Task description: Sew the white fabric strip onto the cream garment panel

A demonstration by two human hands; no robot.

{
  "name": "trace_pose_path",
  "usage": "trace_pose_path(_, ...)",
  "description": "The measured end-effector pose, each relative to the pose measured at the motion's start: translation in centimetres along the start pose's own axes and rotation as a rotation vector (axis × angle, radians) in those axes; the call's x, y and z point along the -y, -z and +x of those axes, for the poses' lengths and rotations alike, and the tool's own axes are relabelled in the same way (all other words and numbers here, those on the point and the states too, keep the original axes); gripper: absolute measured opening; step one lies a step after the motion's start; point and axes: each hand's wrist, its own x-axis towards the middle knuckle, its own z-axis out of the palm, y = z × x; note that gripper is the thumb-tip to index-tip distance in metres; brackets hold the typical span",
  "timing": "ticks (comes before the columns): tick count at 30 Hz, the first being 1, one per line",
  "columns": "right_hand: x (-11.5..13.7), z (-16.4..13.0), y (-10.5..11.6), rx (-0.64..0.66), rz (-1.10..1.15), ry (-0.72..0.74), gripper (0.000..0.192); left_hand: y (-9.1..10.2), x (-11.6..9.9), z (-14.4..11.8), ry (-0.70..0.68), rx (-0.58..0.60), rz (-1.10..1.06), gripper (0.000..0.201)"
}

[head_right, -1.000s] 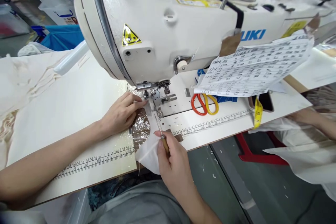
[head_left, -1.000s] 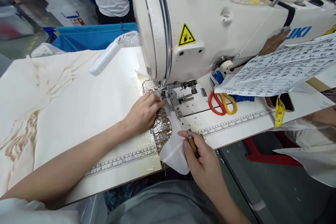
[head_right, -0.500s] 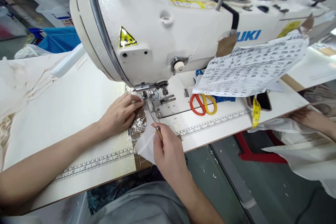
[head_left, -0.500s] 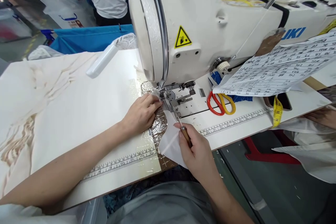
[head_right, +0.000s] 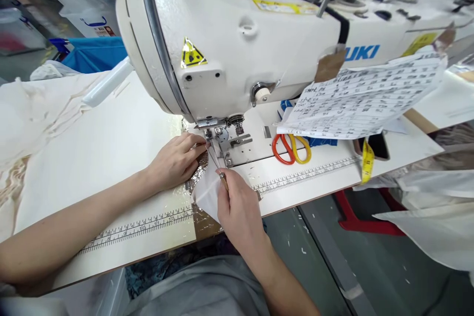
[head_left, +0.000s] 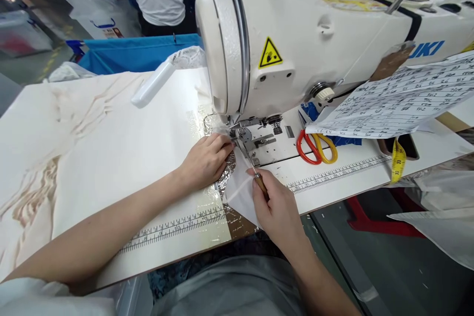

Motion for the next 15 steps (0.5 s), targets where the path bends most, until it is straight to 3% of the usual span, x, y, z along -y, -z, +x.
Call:
trace_pose_path(9,2.5,-0.2,0.2,-0.011,0.149,0.168,0.031,0.2,0.4,0.4,0.020,0.014,-0.091,0.032)
trace_pose_path(15,4.8,-0.4,0.1,-0.065,0.231,0.352,0.030,0.5,0.0,2.2,0.078,0.139,0.074,0.024)
